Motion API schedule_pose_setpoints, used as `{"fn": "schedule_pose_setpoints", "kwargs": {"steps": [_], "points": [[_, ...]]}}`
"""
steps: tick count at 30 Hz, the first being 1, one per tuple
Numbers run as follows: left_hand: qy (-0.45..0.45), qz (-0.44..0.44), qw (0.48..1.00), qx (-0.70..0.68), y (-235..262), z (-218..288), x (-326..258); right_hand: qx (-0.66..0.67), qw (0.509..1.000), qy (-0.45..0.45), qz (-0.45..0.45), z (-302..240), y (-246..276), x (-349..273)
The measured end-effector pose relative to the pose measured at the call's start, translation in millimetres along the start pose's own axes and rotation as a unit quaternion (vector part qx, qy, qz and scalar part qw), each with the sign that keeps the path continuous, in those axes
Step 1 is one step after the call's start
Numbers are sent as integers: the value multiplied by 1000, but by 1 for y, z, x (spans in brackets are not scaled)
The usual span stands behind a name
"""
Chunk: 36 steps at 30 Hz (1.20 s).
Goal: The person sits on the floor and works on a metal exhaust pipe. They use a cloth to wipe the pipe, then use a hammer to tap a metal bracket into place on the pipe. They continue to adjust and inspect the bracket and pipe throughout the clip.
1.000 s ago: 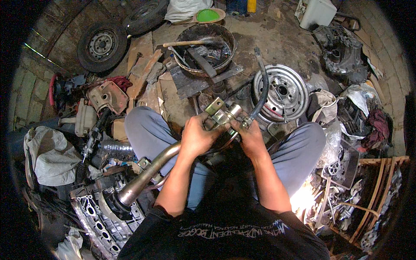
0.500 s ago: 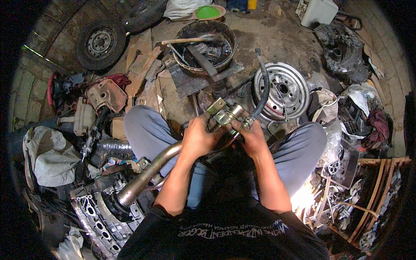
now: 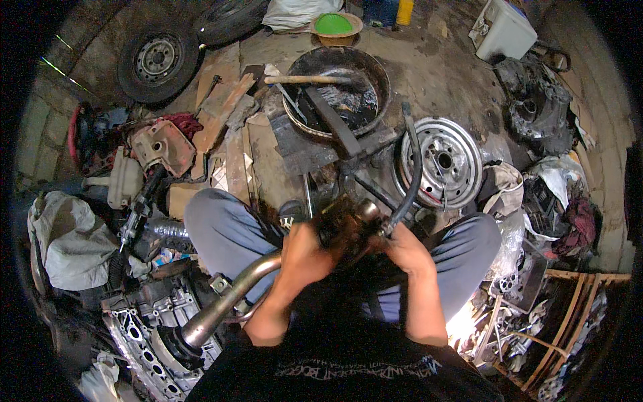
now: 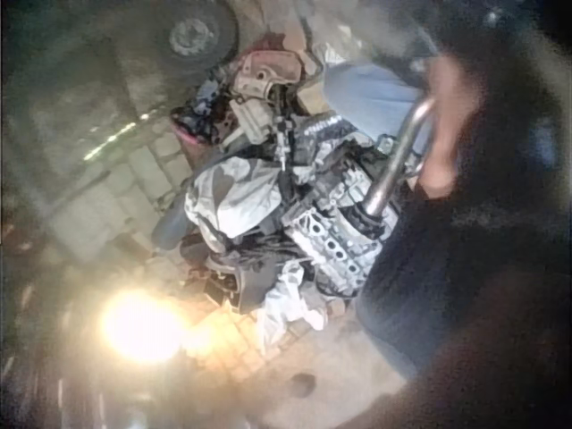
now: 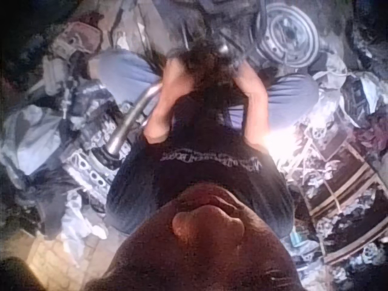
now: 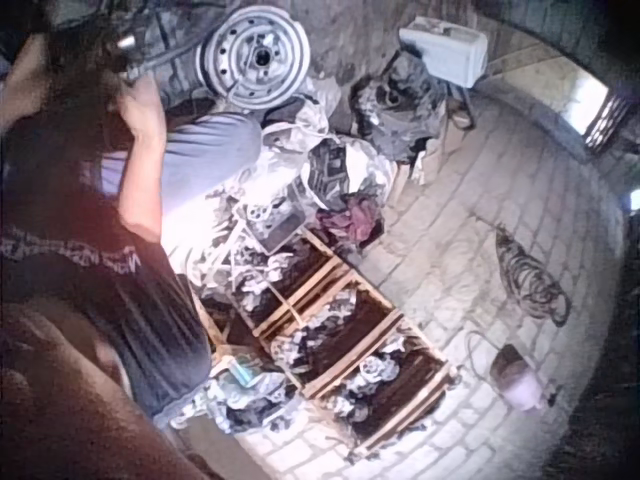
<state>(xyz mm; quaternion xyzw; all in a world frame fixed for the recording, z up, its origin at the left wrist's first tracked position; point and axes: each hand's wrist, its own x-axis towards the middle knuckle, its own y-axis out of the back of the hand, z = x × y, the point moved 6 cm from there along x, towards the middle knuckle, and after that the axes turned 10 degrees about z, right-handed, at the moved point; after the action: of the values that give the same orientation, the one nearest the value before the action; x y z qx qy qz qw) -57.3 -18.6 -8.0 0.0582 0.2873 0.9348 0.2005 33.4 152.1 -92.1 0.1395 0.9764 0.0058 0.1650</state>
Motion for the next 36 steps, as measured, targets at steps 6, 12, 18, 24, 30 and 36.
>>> {"fn": "schedule_pose_setpoints", "kwargs": {"steps": [6,12,18,24,30,36], "points": [[76,-60,994,56,-6,-20,-7,84,996,-29,-24,-24,53,-28],[47,-113,987,104,-18,-23,6,-153,963,66,213,-135,106,-13],[24,-121,981,149,-24,-14,21,-294,908,209,214,-239,66,56],[42,-153,980,121,-33,-24,27,-466,811,352,-46,-263,1,142],[60,-183,975,110,-38,-21,34,-571,773,255,-105,-234,-24,175],[84,-195,972,103,-37,-20,34,-535,805,245,-78,-231,0,182]]}}
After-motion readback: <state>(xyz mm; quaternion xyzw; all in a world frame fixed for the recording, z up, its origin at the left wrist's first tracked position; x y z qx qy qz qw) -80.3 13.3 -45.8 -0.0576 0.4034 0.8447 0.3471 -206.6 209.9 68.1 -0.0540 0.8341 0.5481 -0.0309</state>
